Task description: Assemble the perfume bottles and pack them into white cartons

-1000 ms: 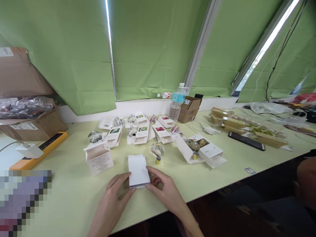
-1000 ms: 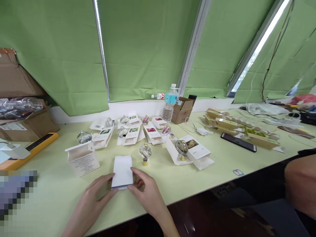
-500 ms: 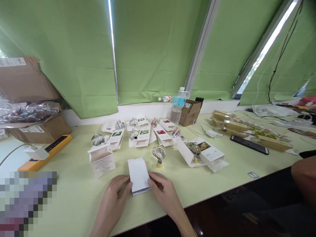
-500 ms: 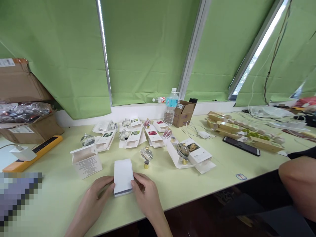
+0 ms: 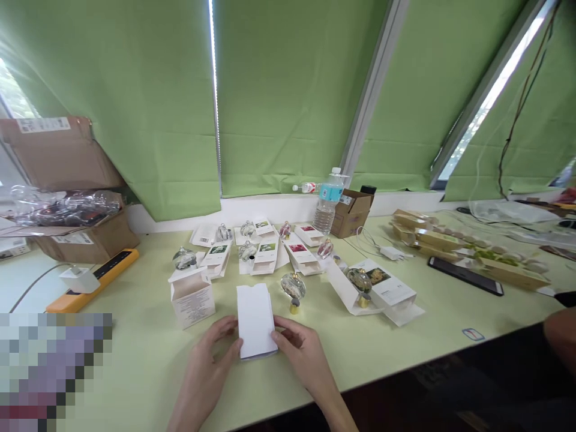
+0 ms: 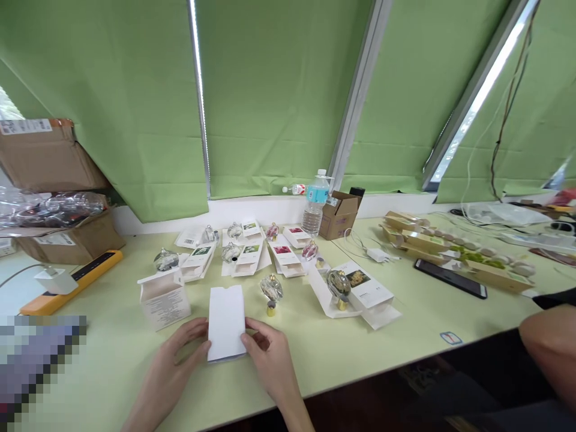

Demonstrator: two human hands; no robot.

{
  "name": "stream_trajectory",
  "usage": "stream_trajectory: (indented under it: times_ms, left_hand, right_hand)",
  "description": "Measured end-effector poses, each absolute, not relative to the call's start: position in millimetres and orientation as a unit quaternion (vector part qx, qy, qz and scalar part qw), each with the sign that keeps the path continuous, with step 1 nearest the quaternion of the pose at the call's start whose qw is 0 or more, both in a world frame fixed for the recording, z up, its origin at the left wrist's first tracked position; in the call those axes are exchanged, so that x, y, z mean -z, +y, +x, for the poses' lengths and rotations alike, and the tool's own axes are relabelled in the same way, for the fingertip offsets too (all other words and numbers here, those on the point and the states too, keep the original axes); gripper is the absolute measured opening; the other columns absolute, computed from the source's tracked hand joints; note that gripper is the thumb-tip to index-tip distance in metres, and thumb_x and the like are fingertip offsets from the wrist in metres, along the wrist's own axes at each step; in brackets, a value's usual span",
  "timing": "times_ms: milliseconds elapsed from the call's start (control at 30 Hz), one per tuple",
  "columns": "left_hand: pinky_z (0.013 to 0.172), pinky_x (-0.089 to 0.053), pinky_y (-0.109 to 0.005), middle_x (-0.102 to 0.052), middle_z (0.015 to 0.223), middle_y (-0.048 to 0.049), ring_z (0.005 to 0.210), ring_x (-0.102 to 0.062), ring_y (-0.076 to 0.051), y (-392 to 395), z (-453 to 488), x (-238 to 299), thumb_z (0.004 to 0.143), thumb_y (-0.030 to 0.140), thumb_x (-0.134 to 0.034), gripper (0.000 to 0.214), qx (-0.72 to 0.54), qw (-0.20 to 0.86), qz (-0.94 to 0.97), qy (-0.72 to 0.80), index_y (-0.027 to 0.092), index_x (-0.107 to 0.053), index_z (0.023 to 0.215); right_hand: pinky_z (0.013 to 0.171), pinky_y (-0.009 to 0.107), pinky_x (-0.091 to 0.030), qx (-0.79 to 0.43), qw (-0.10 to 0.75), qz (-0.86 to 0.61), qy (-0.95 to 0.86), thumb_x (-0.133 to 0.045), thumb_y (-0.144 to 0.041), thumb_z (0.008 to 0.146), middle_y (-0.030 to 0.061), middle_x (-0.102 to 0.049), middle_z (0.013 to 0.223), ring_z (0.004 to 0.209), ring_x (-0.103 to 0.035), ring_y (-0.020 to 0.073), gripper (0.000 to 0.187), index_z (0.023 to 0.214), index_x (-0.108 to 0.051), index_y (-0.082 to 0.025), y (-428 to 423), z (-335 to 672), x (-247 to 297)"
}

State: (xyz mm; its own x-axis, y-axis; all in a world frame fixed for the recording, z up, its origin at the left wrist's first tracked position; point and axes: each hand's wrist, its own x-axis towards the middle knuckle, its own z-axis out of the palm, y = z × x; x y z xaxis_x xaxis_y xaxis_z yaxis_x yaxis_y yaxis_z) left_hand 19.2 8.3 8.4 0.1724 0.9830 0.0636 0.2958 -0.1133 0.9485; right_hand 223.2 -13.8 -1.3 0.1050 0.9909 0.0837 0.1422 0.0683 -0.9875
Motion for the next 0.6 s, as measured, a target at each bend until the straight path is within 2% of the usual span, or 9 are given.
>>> stream_trajectory:
  times_ms: [100,200,367,467,600]
  left_hand:
    - [0.090,-0.051,-0.038,-0.065,0.117,-0.0097,0.106,-0.062,-0.023,15,17,-10,0.080,0.039,-0.061,0.049,-0.415,0.472,0.614,0.477,0.019,-0.051,0.124]
    - [0.080,-0.054,-0.035,-0.064,0.116,-0.0090,0.087,-0.066,-0.019,24,13,-15,0.079,0.036,-0.061,0.052,-0.418,0.466,0.625,0.467,0.019,-0.047,0.127]
    - [0.061,-0.052,-0.030,-0.064,0.112,-0.0056,0.069,-0.060,-0.014,39,8,-30,0.078,0.034,-0.061,0.047,-0.391,0.416,0.665,0.482,0.023,-0.054,0.124]
    - [0.060,-0.051,-0.029,-0.066,0.106,-0.0043,0.068,-0.060,-0.014,45,7,-43,0.079,0.036,-0.059,0.037,-0.381,0.393,0.688,0.477,0.024,-0.062,0.114]
    - [0.061,-0.050,-0.029,-0.069,0.087,-0.0026,0.064,-0.061,-0.015,53,5,-54,0.080,0.039,-0.058,0.035,-0.375,0.379,0.695,0.482,0.023,-0.063,0.111]
  right_hand:
    - [0.070,0.034,-0.052,-0.454,0.513,-0.506,-0.524,-0.066,-0.041,0.078,0.0097,-0.071,0.093,0.078,-0.062,0.0222,0.046,0.116,-0.067,-0.015,-7,225,-4]
    - [0.065,0.032,-0.052,-0.472,0.509,-0.481,-0.535,-0.068,-0.040,0.075,0.0113,-0.069,0.102,0.076,-0.062,0.0207,0.046,0.114,-0.067,-0.015,1,227,-12]
    - [0.060,0.029,-0.052,-0.471,0.490,-0.473,-0.560,-0.069,-0.038,0.073,0.0110,-0.067,0.106,0.071,-0.060,0.0171,0.045,0.112,-0.067,-0.015,14,226,-25]
    - [0.061,0.029,-0.052,-0.471,0.482,-0.463,-0.576,-0.069,-0.035,0.073,0.0094,-0.068,0.102,0.068,-0.060,0.0155,0.043,0.111,-0.068,-0.016,23,224,-35]
    - [0.063,0.029,-0.052,-0.457,0.469,-0.461,-0.599,-0.068,-0.032,0.074,0.0065,-0.069,0.088,0.065,-0.060,0.0148,0.039,0.110,-0.068,-0.017,32,224,-46]
